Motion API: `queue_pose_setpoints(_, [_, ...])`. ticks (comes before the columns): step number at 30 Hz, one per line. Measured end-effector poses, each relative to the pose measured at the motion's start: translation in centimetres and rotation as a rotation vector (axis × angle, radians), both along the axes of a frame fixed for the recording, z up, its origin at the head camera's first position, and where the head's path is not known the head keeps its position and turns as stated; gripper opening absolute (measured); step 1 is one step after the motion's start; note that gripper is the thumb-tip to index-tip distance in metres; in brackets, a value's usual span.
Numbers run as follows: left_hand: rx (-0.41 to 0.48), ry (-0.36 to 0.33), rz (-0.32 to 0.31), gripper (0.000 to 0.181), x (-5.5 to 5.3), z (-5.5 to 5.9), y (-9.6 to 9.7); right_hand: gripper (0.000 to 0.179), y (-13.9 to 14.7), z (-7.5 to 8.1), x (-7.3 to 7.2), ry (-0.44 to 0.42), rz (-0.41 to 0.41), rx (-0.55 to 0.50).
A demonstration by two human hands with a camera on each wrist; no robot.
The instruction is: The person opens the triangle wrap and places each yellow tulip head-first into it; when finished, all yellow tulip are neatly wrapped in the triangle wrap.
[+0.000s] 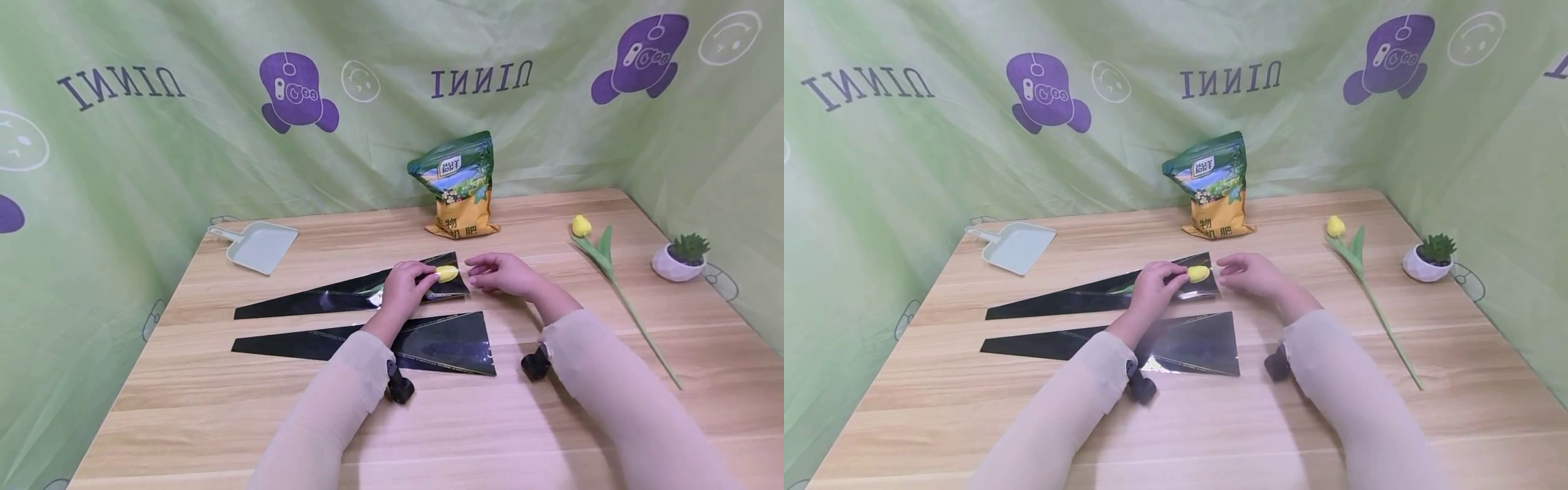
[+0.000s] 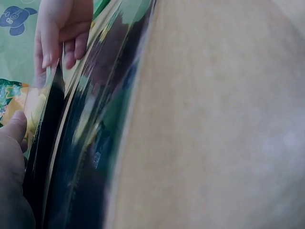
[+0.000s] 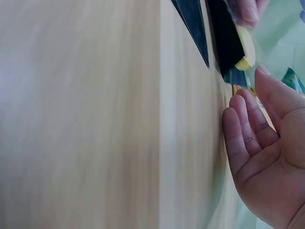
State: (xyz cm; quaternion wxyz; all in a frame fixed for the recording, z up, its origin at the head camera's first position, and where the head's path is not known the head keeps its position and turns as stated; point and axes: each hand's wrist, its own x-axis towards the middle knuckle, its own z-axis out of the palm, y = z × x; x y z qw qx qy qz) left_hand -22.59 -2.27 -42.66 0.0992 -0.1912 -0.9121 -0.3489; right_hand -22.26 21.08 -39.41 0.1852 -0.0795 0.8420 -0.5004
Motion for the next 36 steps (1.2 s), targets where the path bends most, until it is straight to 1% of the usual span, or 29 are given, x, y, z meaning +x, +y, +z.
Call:
queue_pose_setpoints(5, [0.000, -0.005, -0.010, 0.025, 0.0, -0.1, -0.1, 0.055, 2.3, 0.2, 0.7, 0.019, -0.027, 0.018])
queue_pose_setpoints(7, [0.006, -0.007, -0.014, 0.025, -0.1, -0.1, -0.2, 0.055, 3.3, 0.5, 1.1, 0.042, -0.045, 0.051])
queue_pose_setpoints(12, [0.028, -0.001, -0.026, 0.028, 0.2, 0.4, -0.6, 0.055, 5.7, 1.5, 2.2, 0.094, -0.076, 0.130])
queue_pose_setpoints(16, [0.059, 0.032, -0.043, 0.028, 0.7, 1.0, -1.0, 0.056, 7.8, 2.3, 3.3, 0.112, -0.096, 0.116])
queue_pose_setpoints(20, [0.086, 0.078, -0.099, 0.027, 1.8, 1.4, -1.2, 0.055, 10.0, 2.5, 4.3, 0.134, -0.128, 0.072])
queue_pose_setpoints(24, [0.086, 0.082, -0.166, 0.027, 3.2, 1.6, -1.1, 0.035, 12.1, 2.8, 5.3, 0.132, -0.159, 0.031])
queue_pose_setpoints(26, [0.086, 0.067, -0.203, 0.028, 4.0, 1.6, -0.8, 0.026, 13.1, 3.0, 5.8, 0.128, -0.176, 0.022])
queue_pose_setpoints(29, [0.072, 0.019, -0.251, 0.029, 5.2, 1.5, -0.3, 0.025, 14.5, 3.1, 6.4, 0.132, -0.202, 0.047])
queue_pose_setpoints(33, [0.033, -0.034, -0.286, 0.032, 6.6, 1.1, 0.4, 0.024, 16.3, 2.8, 7.0, 0.140, -0.226, 0.122])
queue_pose_setpoints(36, [-0.008, -0.071, -0.304, 0.036, 7.3, 0.9, 0.8, 0.023, 17.4, 2.5, 7.3, 0.153, -0.240, 0.160])
